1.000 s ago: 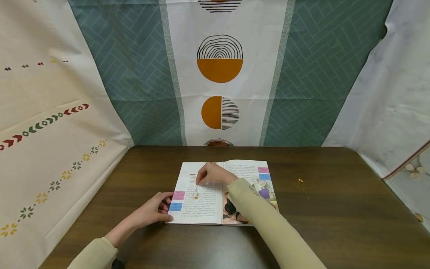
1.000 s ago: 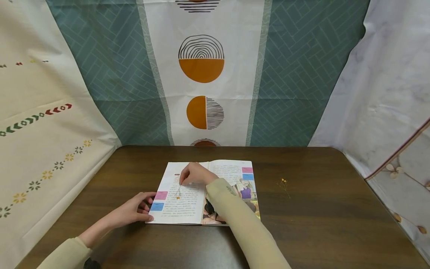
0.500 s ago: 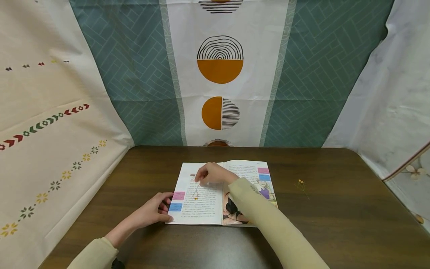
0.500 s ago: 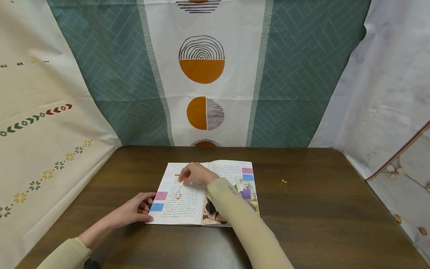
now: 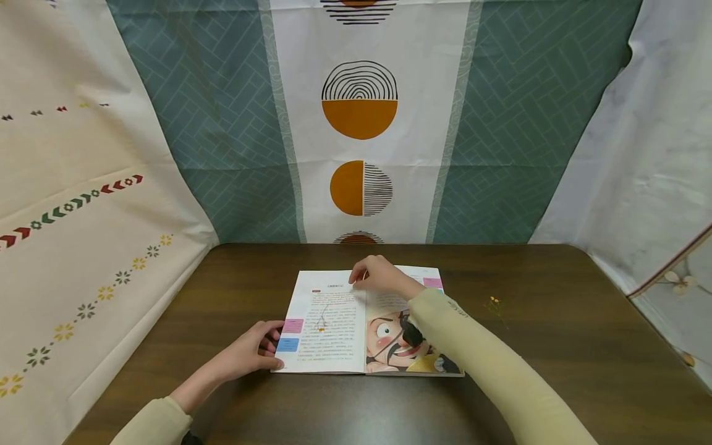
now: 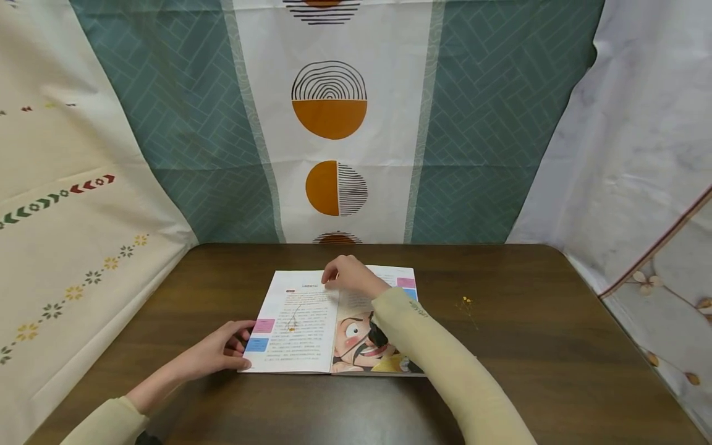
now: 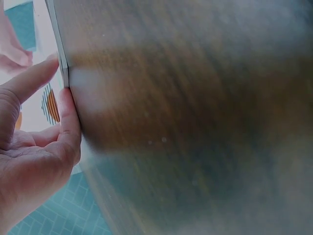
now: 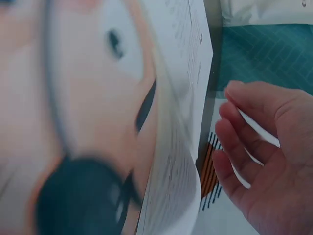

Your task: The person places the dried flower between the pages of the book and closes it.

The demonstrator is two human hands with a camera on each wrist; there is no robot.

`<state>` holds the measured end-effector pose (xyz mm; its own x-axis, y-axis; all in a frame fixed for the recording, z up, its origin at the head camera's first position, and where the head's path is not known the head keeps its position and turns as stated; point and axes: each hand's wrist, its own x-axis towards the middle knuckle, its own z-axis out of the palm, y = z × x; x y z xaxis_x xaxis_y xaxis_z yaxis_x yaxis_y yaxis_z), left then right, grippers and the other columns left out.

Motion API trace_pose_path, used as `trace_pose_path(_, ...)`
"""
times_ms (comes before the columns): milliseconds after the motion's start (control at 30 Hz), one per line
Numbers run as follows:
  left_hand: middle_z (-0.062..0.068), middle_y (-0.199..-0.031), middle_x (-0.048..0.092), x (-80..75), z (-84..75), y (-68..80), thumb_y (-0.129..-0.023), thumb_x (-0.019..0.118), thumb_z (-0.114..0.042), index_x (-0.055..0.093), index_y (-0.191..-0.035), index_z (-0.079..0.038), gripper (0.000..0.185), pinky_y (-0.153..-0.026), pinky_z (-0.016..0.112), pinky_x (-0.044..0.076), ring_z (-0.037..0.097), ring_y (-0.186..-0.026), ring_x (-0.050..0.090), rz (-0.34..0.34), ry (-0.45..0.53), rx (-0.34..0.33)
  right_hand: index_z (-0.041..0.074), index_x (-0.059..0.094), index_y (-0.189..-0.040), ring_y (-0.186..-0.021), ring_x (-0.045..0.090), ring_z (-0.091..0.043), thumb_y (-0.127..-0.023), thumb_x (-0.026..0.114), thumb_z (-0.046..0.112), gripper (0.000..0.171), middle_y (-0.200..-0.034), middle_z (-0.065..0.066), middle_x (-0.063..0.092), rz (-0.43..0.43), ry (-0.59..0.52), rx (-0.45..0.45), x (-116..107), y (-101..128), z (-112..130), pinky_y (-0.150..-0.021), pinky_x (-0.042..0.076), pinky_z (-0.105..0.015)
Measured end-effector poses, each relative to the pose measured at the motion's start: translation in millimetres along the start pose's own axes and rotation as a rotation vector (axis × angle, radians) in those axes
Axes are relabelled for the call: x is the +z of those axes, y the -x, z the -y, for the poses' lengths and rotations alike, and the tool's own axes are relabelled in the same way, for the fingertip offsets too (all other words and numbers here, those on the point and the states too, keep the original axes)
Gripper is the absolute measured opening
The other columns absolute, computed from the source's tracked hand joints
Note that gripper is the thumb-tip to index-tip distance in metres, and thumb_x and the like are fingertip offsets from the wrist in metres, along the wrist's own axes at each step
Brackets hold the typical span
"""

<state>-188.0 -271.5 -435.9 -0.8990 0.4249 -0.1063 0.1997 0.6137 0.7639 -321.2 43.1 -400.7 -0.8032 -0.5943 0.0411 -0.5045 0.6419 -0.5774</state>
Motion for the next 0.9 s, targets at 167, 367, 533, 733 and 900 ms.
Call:
trace_pose_path(167, 0.017, -0.112, 0.045, 0.7, 0.1, -0.8, -0.077, 0.082, -0.009, 0.037, -0.141, 0.011, 0.081, -0.075, 0.023, 0.051, 0.02, -0.091, 0.051, 0.0, 0.01, -0.001, 0.009, 0.075, -0.099, -0.078, 0.059, -0.011, -0.091, 0.07, 0.014, 0.011, -0.089, -0.001, 0.07, -0.075, 0.063, -0.005, -8.9, 24.9, -3.8, -0.074, 0.05, -0.024)
trace_pose_path(367, 0.017, -0.113, 0.045, 1.3, -0.9, -2.6, -0.077, 0.082, -0.009, 0.036, -0.142, 0.012, 0.082, -0.074, 0.023, 0.051, 0.021, -0.091, 0.051, 0.003, 0.018, -0.001, 0.008, 0.072, -0.109, -0.084, 0.058, -0.011, -0.091, 0.07, 0.018, 0.02, -0.096, -0.001, 0.068, -0.161, 0.077, -0.037, -10.6, 62.9, -8.0, -0.075, 0.05, -0.026)
trace_pose_path(533, 0.017, -0.112, 0.046, 0.6, -0.9, -2.3, -0.077, 0.082, -0.01, 0.037, -0.142, 0.012, 0.082, -0.074, 0.023, 0.051, 0.02, -0.091, 0.051, 0.007, 0.008, 0.0, 0.007, 0.068, -0.117, -0.093, 0.061, -0.017, -0.091, 0.07, 0.022, 0.03, -0.107, -0.006, 0.068, -0.229, 0.063, -0.065, -6.6, 92.2, -11.4, -0.081, 0.051, -0.032)
trace_pose_path(733, 0.017, -0.112, 0.046, 0.8, -0.9, -1.3, -0.077, 0.082, -0.008, 0.036, -0.141, 0.013, 0.082, -0.074, 0.022, 0.051, 0.019, -0.089, 0.052, 0.018, 0.021, 0.0, 0.011, 0.064, -0.123, -0.104, 0.06, -0.02, -0.09, 0.072, 0.029, 0.039, -0.116, -0.004, 0.065, -0.246, 0.118, -0.095, 0.8, 122.7, -15.5, -0.087, 0.053, -0.037)
trace_pose_path(900, 0.017, -0.112, 0.046, 1.4, -1.3, -1.2, -0.077, 0.082, -0.008, 0.036, -0.141, 0.013, 0.082, -0.073, 0.021, 0.05, 0.019, -0.088, 0.051, 0.018, 0.024, 0.007, 0.013, 0.065, -0.124, -0.101, 0.06, -0.017, -0.085, 0.077, 0.032, 0.045, -0.118, -0.001, 0.065, -0.251, 0.174, -0.126, 2.8, 143.2, -16.2, -0.092, 0.052, -0.04)
